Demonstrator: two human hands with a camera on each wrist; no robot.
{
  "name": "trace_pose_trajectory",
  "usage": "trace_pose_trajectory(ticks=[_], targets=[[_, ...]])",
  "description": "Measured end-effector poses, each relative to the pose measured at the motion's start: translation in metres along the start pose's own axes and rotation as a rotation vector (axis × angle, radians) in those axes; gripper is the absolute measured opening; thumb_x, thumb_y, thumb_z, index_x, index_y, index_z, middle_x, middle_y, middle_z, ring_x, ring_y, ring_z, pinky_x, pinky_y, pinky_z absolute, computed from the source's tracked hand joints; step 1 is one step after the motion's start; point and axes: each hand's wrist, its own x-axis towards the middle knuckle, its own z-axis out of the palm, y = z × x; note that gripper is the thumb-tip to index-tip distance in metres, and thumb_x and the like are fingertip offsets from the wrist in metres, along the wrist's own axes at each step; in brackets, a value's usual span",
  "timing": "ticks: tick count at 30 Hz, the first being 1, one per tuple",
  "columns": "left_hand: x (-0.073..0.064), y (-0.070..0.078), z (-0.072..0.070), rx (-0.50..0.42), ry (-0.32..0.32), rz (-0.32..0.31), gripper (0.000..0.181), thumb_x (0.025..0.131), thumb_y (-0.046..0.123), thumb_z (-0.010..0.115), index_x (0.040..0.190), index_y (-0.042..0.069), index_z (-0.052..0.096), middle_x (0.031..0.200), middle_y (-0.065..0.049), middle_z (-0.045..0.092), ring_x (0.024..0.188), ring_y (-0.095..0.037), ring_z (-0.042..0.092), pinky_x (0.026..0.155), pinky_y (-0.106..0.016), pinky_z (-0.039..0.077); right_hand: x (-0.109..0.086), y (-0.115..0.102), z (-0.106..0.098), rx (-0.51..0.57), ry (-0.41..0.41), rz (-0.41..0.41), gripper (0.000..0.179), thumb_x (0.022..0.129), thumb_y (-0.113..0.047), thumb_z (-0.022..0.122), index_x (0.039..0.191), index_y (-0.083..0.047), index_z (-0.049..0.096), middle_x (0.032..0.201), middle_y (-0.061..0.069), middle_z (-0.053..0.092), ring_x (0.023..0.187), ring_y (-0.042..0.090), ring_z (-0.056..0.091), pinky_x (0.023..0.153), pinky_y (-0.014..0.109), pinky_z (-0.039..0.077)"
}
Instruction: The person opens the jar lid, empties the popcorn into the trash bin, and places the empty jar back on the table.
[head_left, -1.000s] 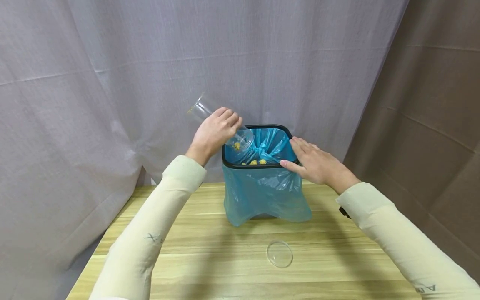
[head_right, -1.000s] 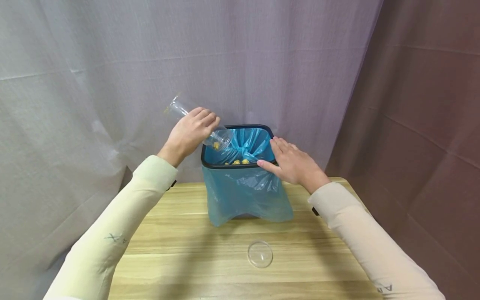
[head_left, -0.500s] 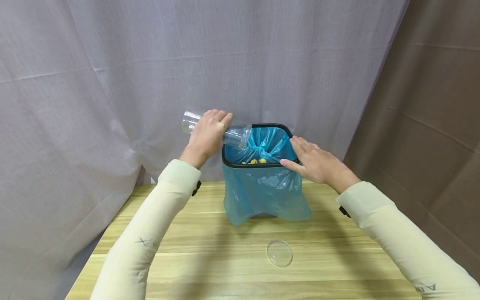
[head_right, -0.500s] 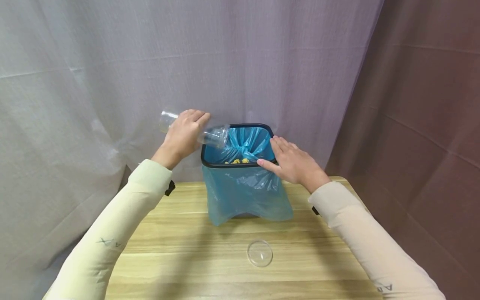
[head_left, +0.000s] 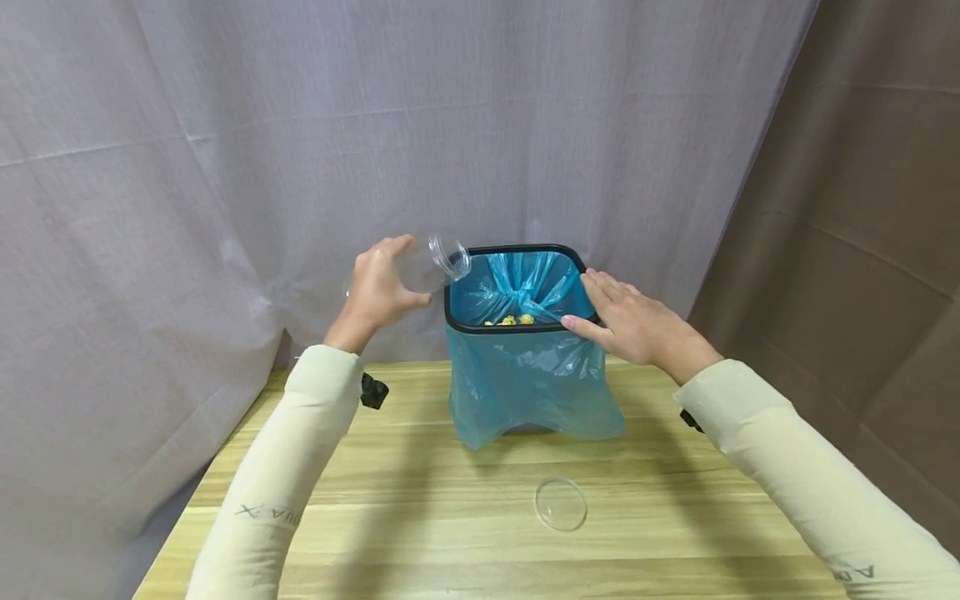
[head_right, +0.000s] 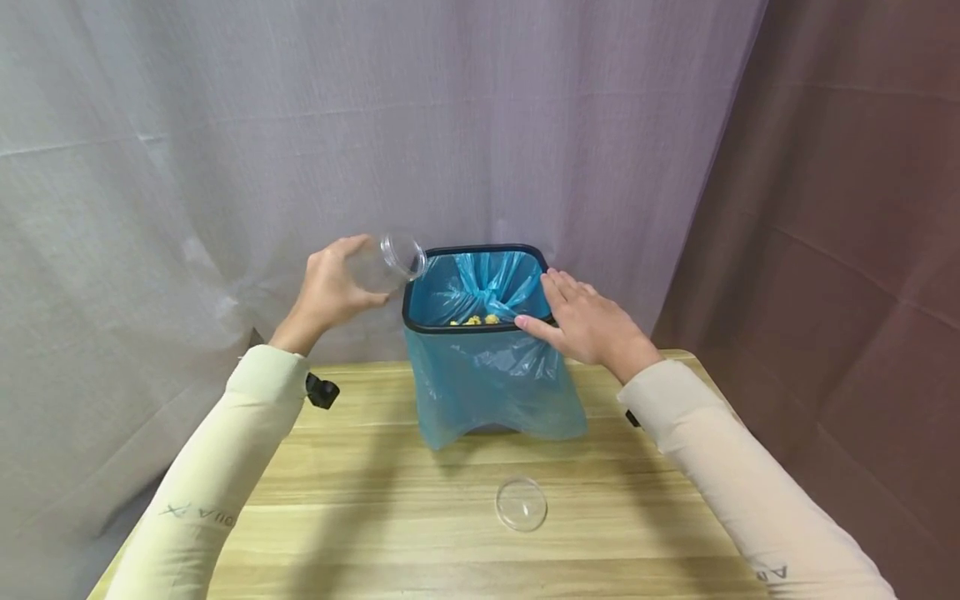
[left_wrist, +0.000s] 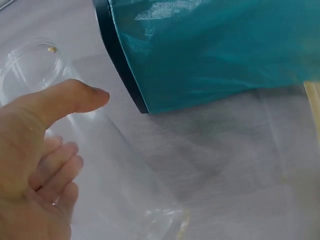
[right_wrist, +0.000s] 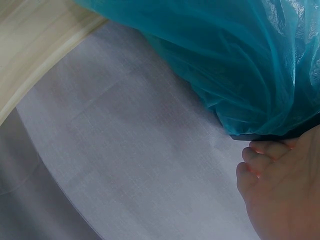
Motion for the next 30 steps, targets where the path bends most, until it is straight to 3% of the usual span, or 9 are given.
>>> trace_pose_trajectory(ticks=[9, 14, 17, 23, 30], targets=[[-0.023, -0.022, 0.007, -0.249, 0.038, -0.163, 0.084, 0.069, 0.022, 0.097, 0.144, 0.008, 0.061, 0.139, -0.014, 0.069, 0.129, -0.034, 0.062, 0.111, -0.053, 0.05, -0.001, 0.001, 0.001, -0.006, 0.0, 0.006, 0.099, 0.105, -0.074, 0.029, 0.168, -0.001, 0.007, 0.178, 0.022, 0.007, 0.165, 0.043, 0.009, 0.132, 0.063, 0.014], [-0.037, -0.034, 0.015, -0.454, 0.04, -0.237, 0.077, 0.071, 0.019, 0.096, 0.141, 0.012, 0.064, 0.13, -0.013, 0.072, 0.111, -0.029, 0.068, 0.094, -0.046, 0.058, -0.001, 0.001, 0.001, -0.005, -0.004, 0.003, 0.099, 0.104, -0.074, 0.029, 0.168, -0.002, 0.006, 0.178, 0.021, 0.007, 0.165, 0.042, 0.009, 0.132, 0.063, 0.014], [-0.045, -0.04, 0.022, -0.568, 0.047, -0.274, 0.068, 0.073, 0.016, 0.095, 0.135, 0.012, 0.066, 0.125, -0.013, 0.072, 0.107, -0.027, 0.068, 0.091, -0.041, 0.058, -0.001, 0.002, 0.0, -0.004, -0.012, 0.004, 0.1, 0.104, -0.074, 0.028, 0.168, -0.002, 0.005, 0.178, 0.021, 0.006, 0.165, 0.042, 0.007, 0.132, 0.063, 0.013], [-0.066, -0.059, 0.044, -0.683, 0.086, -0.338, 0.063, 0.075, 0.015, 0.094, 0.131, 0.014, 0.066, 0.125, -0.01, 0.07, 0.111, -0.022, 0.065, 0.092, -0.032, 0.055, 0.0, 0.001, -0.002, -0.001, -0.018, 0.008, 0.1, 0.104, -0.075, 0.028, 0.169, -0.002, 0.004, 0.178, 0.021, 0.005, 0.165, 0.042, 0.006, 0.132, 0.064, 0.012], [-0.095, -0.087, 0.079, -0.796, 0.183, -0.414, 0.062, 0.077, 0.005, 0.091, 0.132, 0.018, 0.066, 0.129, -0.005, 0.068, 0.117, -0.022, 0.064, 0.092, -0.023, 0.054, 0.001, 0.0, -0.003, 0.003, -0.023, 0.008, 0.1, 0.104, -0.076, 0.026, 0.169, -0.003, 0.003, 0.178, 0.02, 0.004, 0.165, 0.041, 0.006, 0.132, 0.064, 0.012]])
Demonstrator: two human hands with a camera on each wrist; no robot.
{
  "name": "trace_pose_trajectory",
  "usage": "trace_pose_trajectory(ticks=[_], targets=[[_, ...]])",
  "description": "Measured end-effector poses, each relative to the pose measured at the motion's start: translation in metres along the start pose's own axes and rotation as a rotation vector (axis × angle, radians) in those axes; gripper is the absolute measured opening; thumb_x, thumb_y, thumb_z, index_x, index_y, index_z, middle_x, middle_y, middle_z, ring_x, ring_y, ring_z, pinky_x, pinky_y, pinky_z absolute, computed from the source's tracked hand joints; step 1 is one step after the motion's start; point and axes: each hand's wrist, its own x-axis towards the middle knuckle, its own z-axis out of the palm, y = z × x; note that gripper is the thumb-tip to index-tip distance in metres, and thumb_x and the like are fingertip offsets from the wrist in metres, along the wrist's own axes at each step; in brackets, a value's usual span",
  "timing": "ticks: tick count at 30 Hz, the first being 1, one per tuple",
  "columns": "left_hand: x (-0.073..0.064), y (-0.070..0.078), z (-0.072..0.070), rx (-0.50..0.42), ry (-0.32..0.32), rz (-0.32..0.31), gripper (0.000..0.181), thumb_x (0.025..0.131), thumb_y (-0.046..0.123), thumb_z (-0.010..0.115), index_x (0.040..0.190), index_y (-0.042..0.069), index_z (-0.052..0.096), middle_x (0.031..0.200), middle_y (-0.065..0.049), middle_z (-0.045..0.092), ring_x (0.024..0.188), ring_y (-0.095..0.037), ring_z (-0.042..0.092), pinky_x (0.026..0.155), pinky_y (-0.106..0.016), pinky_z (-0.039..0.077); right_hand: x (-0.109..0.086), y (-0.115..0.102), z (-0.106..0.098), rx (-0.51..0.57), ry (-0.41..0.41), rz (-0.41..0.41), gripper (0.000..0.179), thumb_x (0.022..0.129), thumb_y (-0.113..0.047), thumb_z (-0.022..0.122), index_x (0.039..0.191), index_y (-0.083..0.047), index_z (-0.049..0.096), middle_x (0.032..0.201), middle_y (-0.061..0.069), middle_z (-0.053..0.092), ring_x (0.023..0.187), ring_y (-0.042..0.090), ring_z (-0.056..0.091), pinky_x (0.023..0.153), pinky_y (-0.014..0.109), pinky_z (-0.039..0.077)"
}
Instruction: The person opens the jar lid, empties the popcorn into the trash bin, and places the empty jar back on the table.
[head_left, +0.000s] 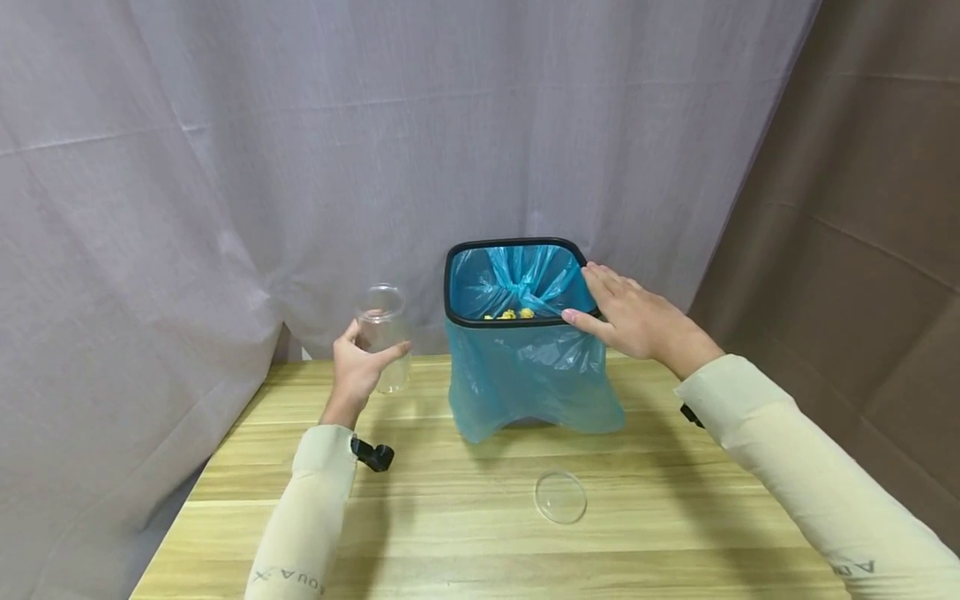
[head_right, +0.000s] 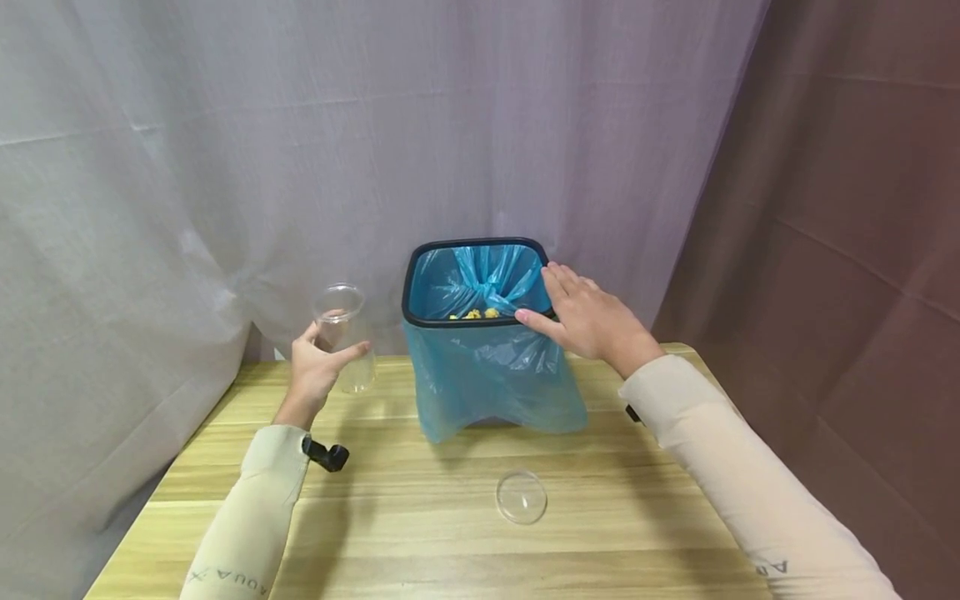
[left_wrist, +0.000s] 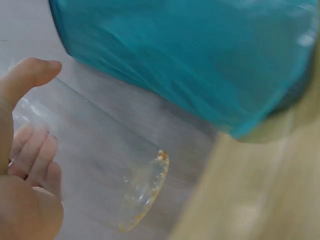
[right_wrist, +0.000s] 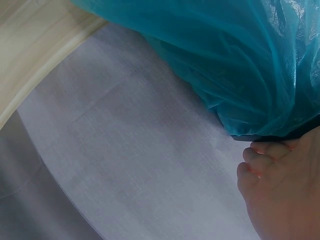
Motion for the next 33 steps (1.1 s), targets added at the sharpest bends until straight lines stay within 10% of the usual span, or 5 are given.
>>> trace_pose_trajectory(ticks=[8, 25, 33], targets=[[-0.022, -0.045, 0.003, -0.072, 0.058, -0.127, 0.07, 0.077, 0.007, 0.092, 0.14, 0.014, 0.061, 0.158, -0.013, 0.053, 0.153, -0.028, 0.044, 0.132, -0.043, 0.029, 0.002, 0.0, 0.001, 0.002, -0.001, 0.0, 0.101, 0.103, -0.077, 0.026, 0.169, -0.004, 0.003, 0.179, 0.018, 0.003, 0.166, 0.039, 0.005, 0.133, 0.062, 0.012], [-0.048, -0.09, 0.007, -0.087, 0.075, -0.078, 0.07, 0.076, 0.001, 0.09, 0.139, 0.008, 0.061, 0.141, -0.01, 0.066, 0.138, -0.027, 0.057, 0.125, -0.052, 0.038, 0.001, -0.002, 0.002, 0.006, -0.002, 0.006, 0.101, 0.102, -0.078, 0.026, 0.169, -0.005, 0.002, 0.179, 0.016, 0.003, 0.166, 0.037, 0.005, 0.133, 0.062, 0.012], [-0.052, -0.092, 0.003, 0.123, -0.03, -0.132, 0.096, 0.076, 0.03, 0.095, 0.157, 0.022, 0.044, 0.156, -0.017, 0.053, 0.141, -0.047, 0.051, 0.116, -0.064, 0.044, 0.0, 0.002, 0.001, 0.032, -0.018, 0.032, 0.104, 0.1, -0.081, 0.025, 0.17, -0.009, -0.002, 0.18, 0.014, -0.001, 0.166, 0.037, 0.003, 0.133, 0.062, 0.011]])
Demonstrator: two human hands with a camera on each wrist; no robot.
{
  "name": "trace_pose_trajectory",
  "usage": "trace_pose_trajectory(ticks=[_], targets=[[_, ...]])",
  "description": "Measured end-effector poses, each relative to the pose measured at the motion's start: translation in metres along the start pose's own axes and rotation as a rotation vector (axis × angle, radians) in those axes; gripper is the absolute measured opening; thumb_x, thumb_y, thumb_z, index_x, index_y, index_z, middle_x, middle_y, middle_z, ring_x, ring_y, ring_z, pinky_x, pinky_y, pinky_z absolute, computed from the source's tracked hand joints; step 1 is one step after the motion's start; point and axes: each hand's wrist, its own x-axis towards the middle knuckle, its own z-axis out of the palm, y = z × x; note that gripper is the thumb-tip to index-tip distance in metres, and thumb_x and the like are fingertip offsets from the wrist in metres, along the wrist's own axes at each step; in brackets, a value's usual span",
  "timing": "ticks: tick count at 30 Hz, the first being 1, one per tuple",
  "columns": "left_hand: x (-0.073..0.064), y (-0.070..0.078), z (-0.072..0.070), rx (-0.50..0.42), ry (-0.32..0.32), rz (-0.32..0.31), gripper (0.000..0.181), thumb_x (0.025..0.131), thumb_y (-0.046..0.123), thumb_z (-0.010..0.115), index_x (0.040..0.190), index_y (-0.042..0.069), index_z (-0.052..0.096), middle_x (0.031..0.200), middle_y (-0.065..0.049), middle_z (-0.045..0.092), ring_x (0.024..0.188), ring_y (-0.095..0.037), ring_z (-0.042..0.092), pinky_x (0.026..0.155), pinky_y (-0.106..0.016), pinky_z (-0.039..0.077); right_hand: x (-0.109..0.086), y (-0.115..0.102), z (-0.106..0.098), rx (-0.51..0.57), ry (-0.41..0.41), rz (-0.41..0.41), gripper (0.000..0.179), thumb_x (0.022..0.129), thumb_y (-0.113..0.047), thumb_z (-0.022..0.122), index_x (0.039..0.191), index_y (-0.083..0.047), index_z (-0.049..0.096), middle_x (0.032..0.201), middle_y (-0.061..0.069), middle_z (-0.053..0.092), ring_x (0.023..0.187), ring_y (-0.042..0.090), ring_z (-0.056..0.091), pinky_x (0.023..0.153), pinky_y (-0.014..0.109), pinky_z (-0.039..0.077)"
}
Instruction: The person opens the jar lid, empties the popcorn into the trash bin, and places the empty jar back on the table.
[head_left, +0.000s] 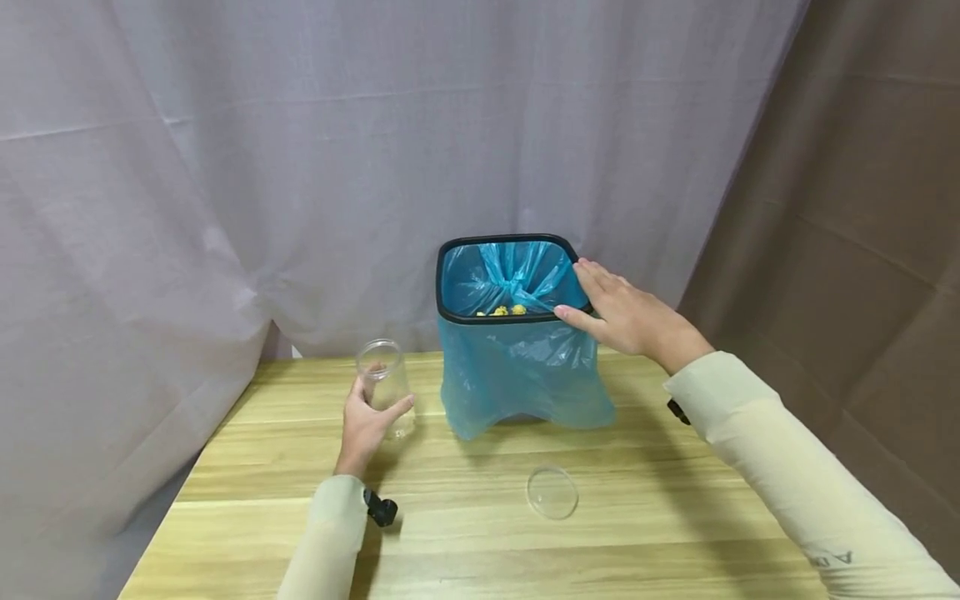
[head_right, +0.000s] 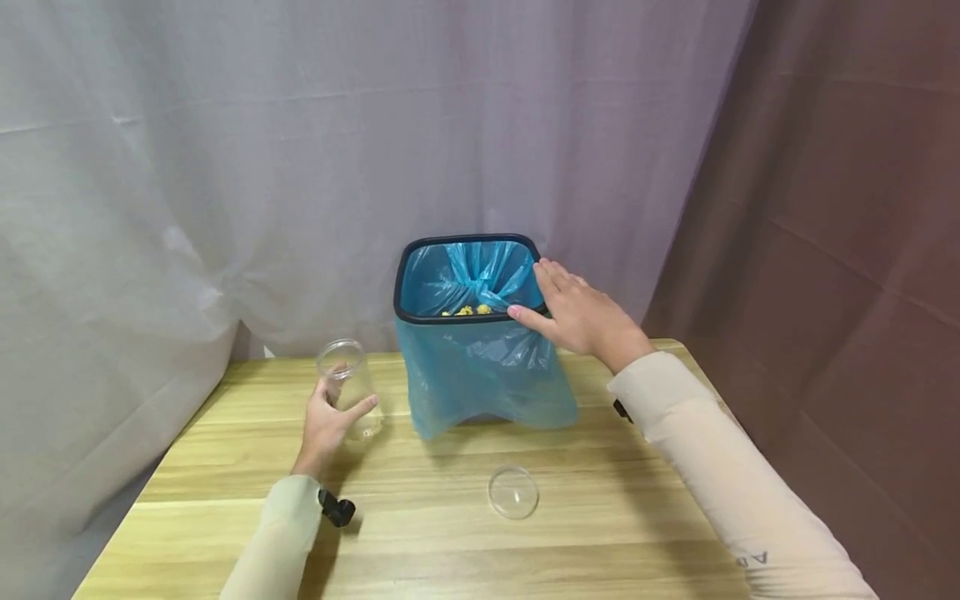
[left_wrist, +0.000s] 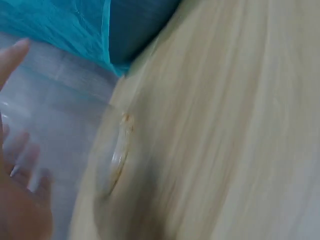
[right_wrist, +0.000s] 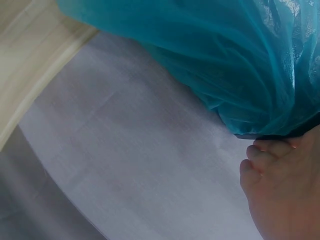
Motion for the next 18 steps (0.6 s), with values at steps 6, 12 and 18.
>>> trace_pose_trajectory(ticks=[6, 12, 18], targets=[[-0.002, 0.01, -0.016, 0.308, -0.084, 0.016, 0.111, 0.085, 0.046, 0.082, 0.17, 0.02, 0.015, 0.174, -0.018, 0.024, 0.161, -0.043, 0.023, 0.125, -0.073, 0.023, 0.001, 0.004, -0.003, 0.082, 0.0, 0.005, 0.105, 0.1, -0.08, 0.031, 0.17, -0.01, -0.004, 0.18, 0.013, -0.003, 0.166, 0.038, 0.001, 0.132, 0.066, 0.01], [-0.009, 0.015, -0.029, 0.643, -0.145, 0.196, 0.097, 0.094, 0.049, 0.065, 0.168, 0.006, 0.02, 0.174, -0.022, 0.025, 0.16, -0.045, 0.024, 0.13, -0.068, 0.017, -0.006, 0.014, -0.004, 0.155, 0.031, 0.017, 0.099, 0.104, -0.073, 0.036, 0.17, -0.011, -0.003, 0.179, 0.015, -0.002, 0.165, 0.042, 0.005, 0.13, 0.069, 0.01], [-0.022, 0.02, -0.052, 0.888, -0.164, 0.297, 0.092, 0.099, 0.052, 0.057, 0.167, 0.0, 0.021, 0.173, -0.024, 0.024, 0.158, -0.048, 0.026, 0.13, -0.068, 0.016, -0.02, 0.032, 0.003, 0.171, 0.092, 0.065, 0.094, 0.105, -0.07, 0.036, 0.171, -0.013, 0.002, 0.179, 0.017, 0.003, 0.164, 0.044, 0.008, 0.128, 0.072, 0.011]])
